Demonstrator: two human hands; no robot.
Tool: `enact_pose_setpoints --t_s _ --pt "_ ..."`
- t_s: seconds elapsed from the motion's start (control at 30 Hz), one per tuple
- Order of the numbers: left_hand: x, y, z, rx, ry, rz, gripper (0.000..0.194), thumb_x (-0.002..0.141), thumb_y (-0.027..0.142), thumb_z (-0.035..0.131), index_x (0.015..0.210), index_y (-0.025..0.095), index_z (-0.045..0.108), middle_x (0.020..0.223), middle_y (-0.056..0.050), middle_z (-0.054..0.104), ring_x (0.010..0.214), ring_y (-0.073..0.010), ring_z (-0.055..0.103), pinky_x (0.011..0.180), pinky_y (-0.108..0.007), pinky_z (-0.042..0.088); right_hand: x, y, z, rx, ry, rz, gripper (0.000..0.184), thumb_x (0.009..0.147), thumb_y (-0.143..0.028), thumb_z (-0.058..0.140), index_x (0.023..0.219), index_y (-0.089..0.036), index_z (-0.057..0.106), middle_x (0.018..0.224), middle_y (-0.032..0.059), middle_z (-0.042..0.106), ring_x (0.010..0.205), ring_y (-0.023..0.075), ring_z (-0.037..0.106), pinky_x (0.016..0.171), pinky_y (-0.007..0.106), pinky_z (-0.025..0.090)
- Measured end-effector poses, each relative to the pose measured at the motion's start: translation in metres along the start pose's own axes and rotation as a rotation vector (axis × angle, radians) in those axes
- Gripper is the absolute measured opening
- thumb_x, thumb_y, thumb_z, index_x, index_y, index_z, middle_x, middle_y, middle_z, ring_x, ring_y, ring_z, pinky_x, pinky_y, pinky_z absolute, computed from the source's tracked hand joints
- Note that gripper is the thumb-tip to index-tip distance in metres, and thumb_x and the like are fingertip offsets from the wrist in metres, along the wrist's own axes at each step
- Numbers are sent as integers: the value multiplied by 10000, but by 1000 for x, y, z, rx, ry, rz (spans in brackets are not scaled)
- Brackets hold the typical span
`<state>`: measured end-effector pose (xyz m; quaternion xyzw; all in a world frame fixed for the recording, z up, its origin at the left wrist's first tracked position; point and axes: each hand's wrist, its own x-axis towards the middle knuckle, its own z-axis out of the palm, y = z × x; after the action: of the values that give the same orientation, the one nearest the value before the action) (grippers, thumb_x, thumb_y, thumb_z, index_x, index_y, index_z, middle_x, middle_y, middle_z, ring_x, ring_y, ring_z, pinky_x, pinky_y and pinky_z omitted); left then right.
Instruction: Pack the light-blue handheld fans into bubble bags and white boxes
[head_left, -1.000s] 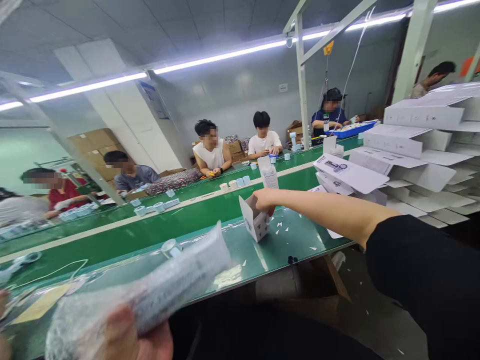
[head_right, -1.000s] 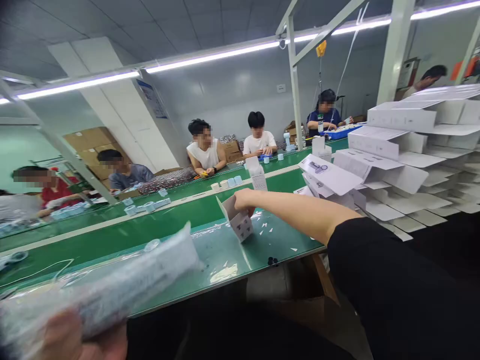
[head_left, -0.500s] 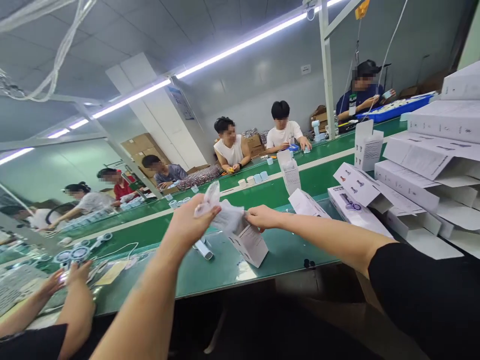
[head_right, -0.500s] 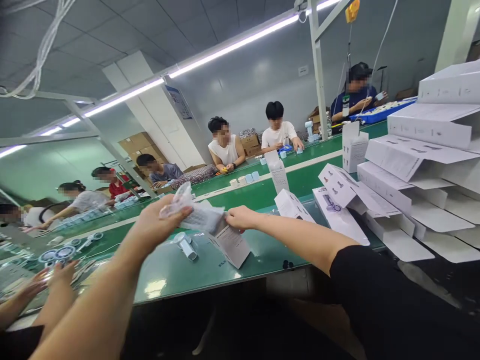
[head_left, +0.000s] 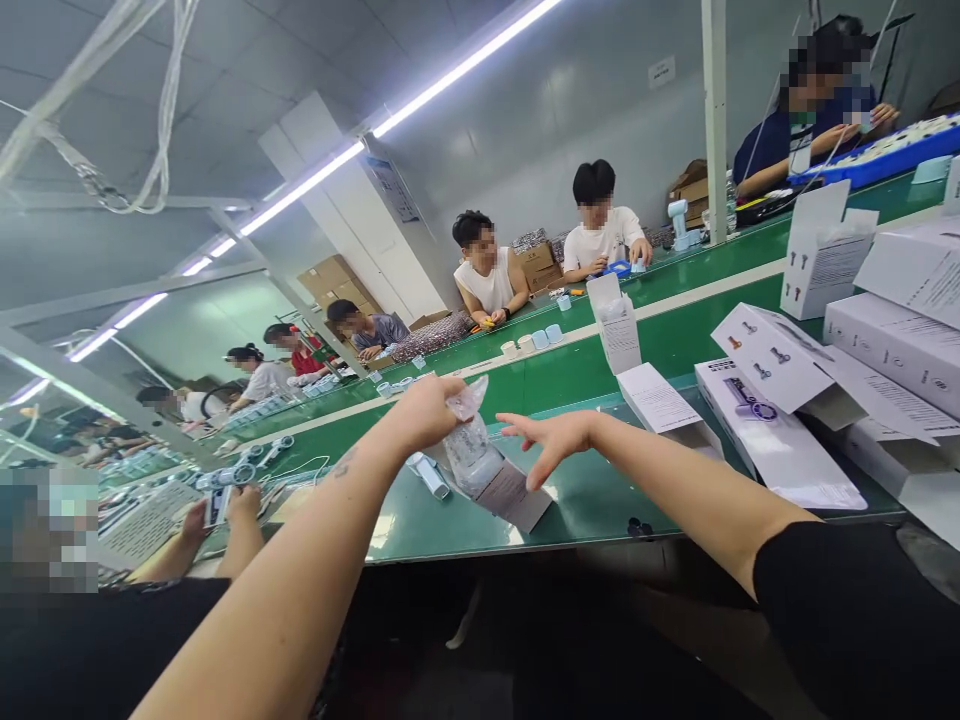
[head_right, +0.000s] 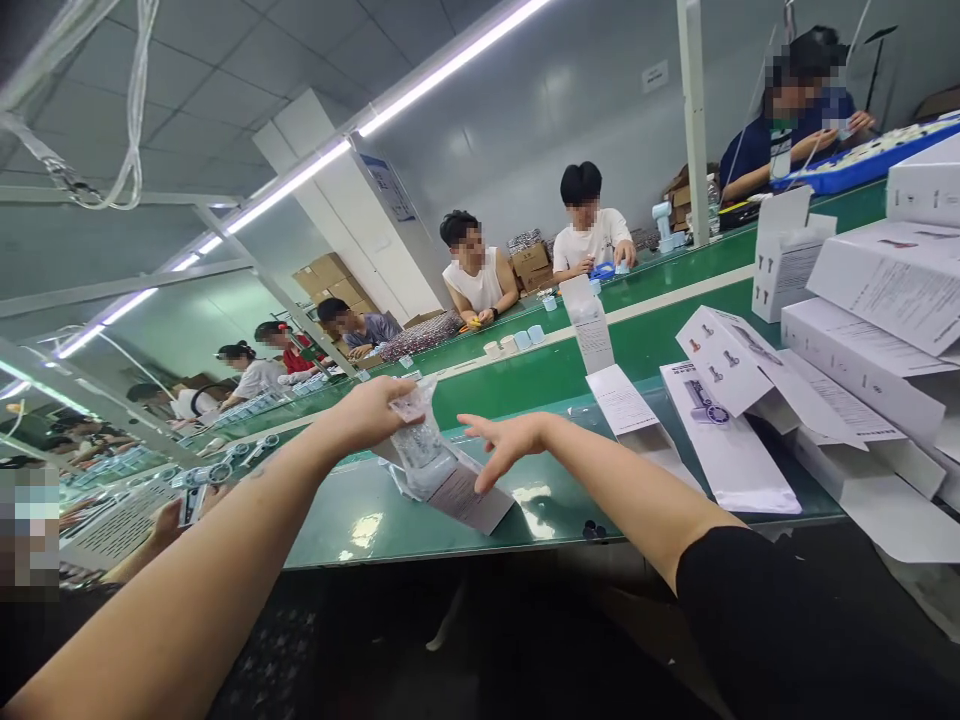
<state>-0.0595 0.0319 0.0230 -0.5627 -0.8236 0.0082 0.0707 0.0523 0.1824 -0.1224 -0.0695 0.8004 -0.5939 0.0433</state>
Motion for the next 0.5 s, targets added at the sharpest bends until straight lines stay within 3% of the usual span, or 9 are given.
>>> enact_pose_setpoints --t_s 0.07,0.17,0.27,0.33,0.4,0.43,0.5 --pt "-11 6 12 43 53 107 226 706 171 556 885 202 690 843 -67 584 857 -219 573 767 -319 469 13 5 6 -180 125 -65 1186 466 -326 848 1442 -232 181 1442 133 337 1268 270 404 994 369 404" --pt "-34 11 30 93 156 270 389 735 93 504 1072 224 644 1053 -102 569 1002 -238 515 871 -370 443 28 10 16 -296 223 -146 909 522 -332 817 1307 -203 378 1296 92 469 1162 257 485 980 378 410" --pt "-53 11 49 125 161 185 265 830 188 488 1063 186 615 1004 -107 634 989 -251 525 867 -410 429 29 10 23 -326 238 -140 780 551 -374 800 1213 -202 427 1225 81 503 1092 249 523 903 355 451" --pt "-58 11 61 115 66 73 198 873 273 469 882 171 639 895 -106 667 1004 -274 545 867 -446 420 24 6 26 -313 217 -110 837 547 -394 803 1238 -206 370 1158 67 547 1036 237 552 848 332 468" --pt "-61 11 68 86 -33 35 272 884 349 468 752 182 637 861 -103 683 1102 -321 515 917 -521 376 22 1 28 -328 209 -68 864 536 -401 808 1237 -207 343 1094 51 578 980 229 574 799 315 477" --pt "-63 11 68 60 -36 44 290 879 391 478 751 192 646 881 -97 690 1158 -345 479 947 -563 338 22 -3 27 -353 211 -45 844 532 -410 809 1215 -206 358 1075 48 586 960 230 580 778 312 480" --pt "-71 8 63 -19 109 62 290 858 455 503 852 219 671 956 -79 698 1216 -357 432 993 -599 280 25 -10 20 -400 254 8 782 522 -438 810 1148 -197 409 1051 53 598 934 241 589 747 317 487"
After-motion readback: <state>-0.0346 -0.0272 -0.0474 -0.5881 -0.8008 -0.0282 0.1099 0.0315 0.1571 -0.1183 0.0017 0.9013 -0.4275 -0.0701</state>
